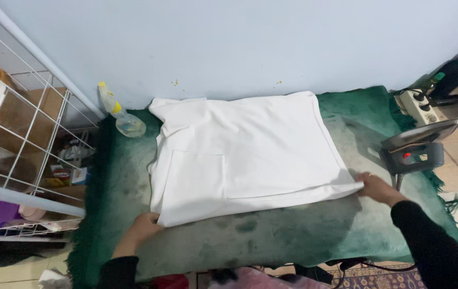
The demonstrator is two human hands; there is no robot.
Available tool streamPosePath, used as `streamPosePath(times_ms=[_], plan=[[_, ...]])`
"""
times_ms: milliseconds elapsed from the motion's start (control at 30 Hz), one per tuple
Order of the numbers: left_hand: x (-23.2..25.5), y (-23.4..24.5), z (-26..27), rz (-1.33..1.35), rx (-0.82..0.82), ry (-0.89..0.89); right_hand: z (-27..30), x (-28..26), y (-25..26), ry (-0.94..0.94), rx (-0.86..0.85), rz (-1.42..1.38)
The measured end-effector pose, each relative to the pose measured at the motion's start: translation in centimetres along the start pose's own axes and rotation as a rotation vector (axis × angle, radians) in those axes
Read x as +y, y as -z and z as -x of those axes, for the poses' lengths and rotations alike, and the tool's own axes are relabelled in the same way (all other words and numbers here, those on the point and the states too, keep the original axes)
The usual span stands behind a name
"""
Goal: The person irons a white t-shirt on a green ironing board. They repeatedly smooth the fabric, fold the sleeves, and press the body of the shirt with an electric iron. The shirt is flipped and adjusted multiple times to ensure all areas are pressed.
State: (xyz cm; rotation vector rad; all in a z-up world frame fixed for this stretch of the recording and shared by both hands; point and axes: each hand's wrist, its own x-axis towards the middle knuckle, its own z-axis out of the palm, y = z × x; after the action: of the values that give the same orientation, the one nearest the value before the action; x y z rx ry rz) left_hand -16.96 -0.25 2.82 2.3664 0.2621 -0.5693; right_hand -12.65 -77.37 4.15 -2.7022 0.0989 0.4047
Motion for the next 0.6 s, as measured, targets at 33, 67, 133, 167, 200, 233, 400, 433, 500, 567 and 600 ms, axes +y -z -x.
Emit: streamPosePath(times_ms=[33,67,133,167,200,233,400,433,500,567,600], plan=[[0.3,-0.4,0.1,0.001,0.005,0.036,0.6,0.1,-0.8,0.007,-0.037,-0.04],[0.5,-0.9,0.2,0.003,0.009,0.075,1.1,0.2,-1.3,0.015,-0.077,-0.079],[0.4,-1.2,0.4,0.073,0.007,0.12,1.7,0.8,-1.6,-0.06,-0.103,-0.189],[0.2,-1.2,0.3,0.141,0.001,0.126,2.0,1.1,-1.7,-0.098,-0.117,-0.243],[-0.1,-1.2,0.1,0.209,-0.005,0.129,2.2,1.5,-1.6,-0.091,-0.109,-0.301],[-0.6,-1.2,0.1,0.274,0.034,0.12,2.6,1.9,-1.4,-0.084,-0.101,-0.358],[-3.2,-2.2,1.6,0.352,0.047,0.087,4.2,2.8,-0.8,-0.133,-0.255,-0.413],[-3.4,-2.6,2.2,0.363,0.019,0.12,4.6,2.9,-0.7,-0.096,-0.299,-0.46],[-3.1,-2.7,2.3,0.47,-0.012,0.329,4.6,2.5,-0.5,-0.155,-0.332,-0.654],[-2.5,-2.9,1.6,0.455,0.014,0.34,4.9,2.0,-0.6,-0.356,-0.321,-0.942],[-2.6,-3.1,1.5,0.449,0.026,0.349,5.0,1.7,-0.9,-0.366,-0.278,-0.879]])
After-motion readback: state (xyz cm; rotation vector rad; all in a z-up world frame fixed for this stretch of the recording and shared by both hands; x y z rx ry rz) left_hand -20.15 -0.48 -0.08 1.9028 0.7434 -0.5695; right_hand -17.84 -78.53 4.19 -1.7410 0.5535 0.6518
